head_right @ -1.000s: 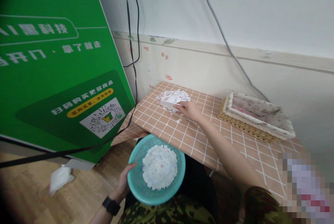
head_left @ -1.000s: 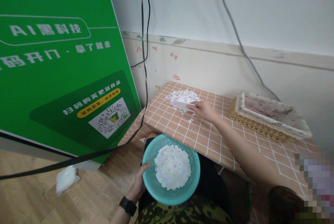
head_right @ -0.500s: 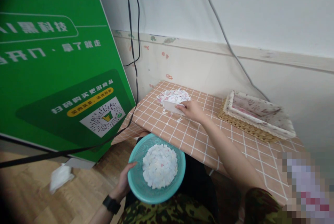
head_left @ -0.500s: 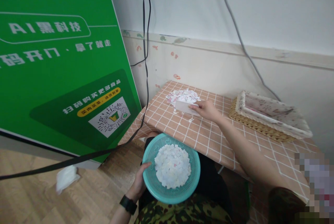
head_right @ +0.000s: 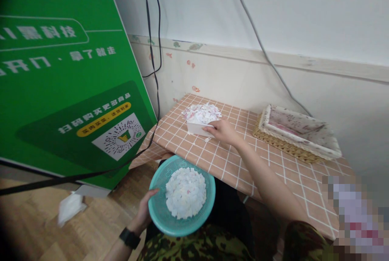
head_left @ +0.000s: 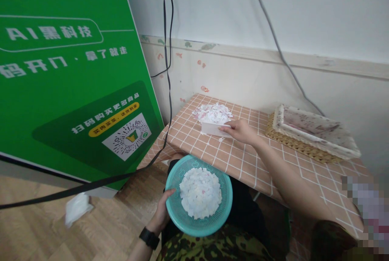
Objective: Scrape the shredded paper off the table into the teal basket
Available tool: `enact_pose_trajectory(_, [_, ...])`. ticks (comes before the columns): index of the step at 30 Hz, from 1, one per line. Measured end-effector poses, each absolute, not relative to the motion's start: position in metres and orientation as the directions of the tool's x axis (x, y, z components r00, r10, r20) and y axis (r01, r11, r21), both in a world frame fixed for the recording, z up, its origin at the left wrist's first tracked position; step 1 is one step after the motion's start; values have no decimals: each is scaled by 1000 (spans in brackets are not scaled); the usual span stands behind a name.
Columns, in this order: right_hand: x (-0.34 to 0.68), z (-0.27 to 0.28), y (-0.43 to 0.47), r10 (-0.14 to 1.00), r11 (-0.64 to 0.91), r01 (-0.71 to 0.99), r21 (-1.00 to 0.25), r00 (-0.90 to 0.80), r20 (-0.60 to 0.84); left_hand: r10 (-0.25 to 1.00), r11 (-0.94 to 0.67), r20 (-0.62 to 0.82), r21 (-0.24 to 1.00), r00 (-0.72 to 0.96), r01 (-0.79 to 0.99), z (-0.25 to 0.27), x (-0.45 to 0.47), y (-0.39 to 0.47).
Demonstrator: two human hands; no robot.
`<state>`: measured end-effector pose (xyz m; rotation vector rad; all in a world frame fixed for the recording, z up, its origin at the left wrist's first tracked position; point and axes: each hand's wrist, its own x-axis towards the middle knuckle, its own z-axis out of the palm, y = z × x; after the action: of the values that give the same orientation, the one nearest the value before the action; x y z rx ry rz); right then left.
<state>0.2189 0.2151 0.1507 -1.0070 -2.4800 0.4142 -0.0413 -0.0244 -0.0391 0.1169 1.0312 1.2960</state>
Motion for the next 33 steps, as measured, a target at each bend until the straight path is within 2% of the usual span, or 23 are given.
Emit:
enact_pose_trajectory(3, [231, 155, 206, 721, 679, 576, -455, -639, 267, 818, 344, -569, 597, -81, -725, -37, -41, -24])
enact_pose_trajectory(8, [219, 145, 212, 764, 645, 621, -447, -536, 358, 814, 356, -576, 599, -77, -717, -32, -37, -22])
enact_pose_trajectory(15, [215, 142, 198, 750, 659, 613, -435, -579, 321, 806, 355, -587, 581, -76, -732, -39, -39, -23])
enact_pose_trajectory(21, [221, 143, 195, 794, 604, 675, -424, -466, 390, 813, 352, -578, 576, -63, -738, -48, -42, -24])
enact_pose_trajectory(27, [209, 143, 203, 780, 626, 657, -420, -532, 330, 800, 364, -595, 582, -76, -727, -40, -39, -23])
enact_pose_trajectory(33, [204, 147, 212, 769, 638, 663, -392, -522, 368, 822, 356, -566, 590, -58, -724, -39, -39, -25])
